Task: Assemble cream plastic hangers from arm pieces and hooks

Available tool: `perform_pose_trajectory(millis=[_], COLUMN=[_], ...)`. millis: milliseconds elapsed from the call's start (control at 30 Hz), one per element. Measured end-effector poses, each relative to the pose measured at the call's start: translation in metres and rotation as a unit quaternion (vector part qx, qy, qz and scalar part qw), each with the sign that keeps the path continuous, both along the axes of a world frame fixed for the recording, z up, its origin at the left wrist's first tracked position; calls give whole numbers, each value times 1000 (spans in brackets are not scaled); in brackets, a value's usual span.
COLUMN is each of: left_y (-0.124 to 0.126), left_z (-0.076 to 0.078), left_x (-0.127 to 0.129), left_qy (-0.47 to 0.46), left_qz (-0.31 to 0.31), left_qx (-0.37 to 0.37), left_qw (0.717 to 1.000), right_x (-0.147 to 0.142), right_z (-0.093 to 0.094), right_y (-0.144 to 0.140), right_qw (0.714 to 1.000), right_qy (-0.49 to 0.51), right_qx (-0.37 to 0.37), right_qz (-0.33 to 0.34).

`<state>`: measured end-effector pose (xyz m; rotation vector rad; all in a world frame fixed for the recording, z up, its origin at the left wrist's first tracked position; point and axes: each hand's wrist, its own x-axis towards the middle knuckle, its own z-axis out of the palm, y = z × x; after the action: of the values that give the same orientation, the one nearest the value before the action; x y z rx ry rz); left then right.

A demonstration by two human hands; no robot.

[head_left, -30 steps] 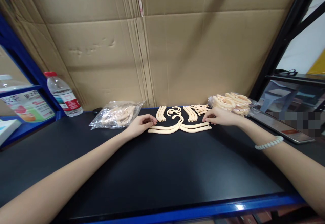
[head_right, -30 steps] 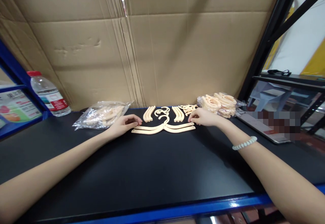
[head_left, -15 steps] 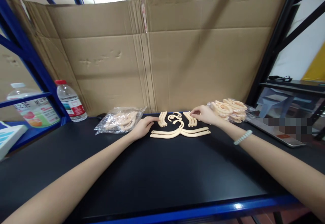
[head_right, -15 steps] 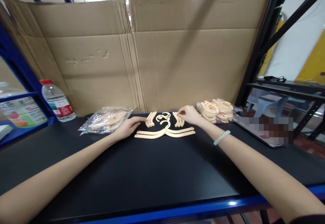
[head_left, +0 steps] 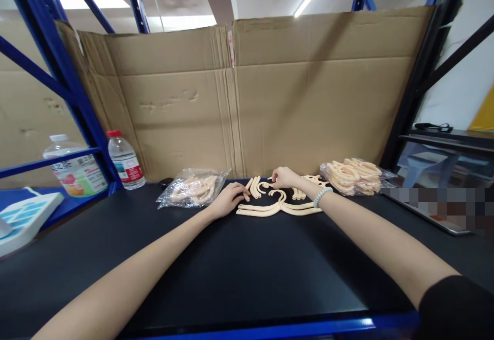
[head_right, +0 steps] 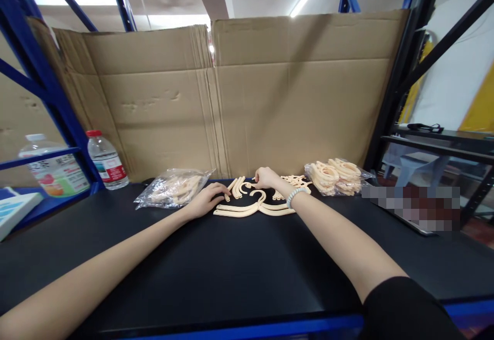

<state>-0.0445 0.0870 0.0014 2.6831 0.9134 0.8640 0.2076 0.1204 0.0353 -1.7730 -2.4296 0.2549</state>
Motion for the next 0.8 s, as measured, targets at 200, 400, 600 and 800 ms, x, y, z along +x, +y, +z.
perform_pose_trajectory(millis=[200,400,600,800], left_y=[1,3,-6,-35], left_z=[-1,-2,4,15], left_x=[1,0,-1,15], left_qy=[-7,-39,-132,-220], left_qz=[-7,8,40,5], left_qx=[-11,-19,-25,-92], left_qw=[1000,999,990,971], right_x=[-1,3,24,42], right_z=[-3,2,5,-11], right_y=[4,2,-18,-83], right_qw=[998,977,885,777], right_qy=[56,211,458,629], right_qx=[-16,11,40,-18], right_qz=[0,-34,-71,-14])
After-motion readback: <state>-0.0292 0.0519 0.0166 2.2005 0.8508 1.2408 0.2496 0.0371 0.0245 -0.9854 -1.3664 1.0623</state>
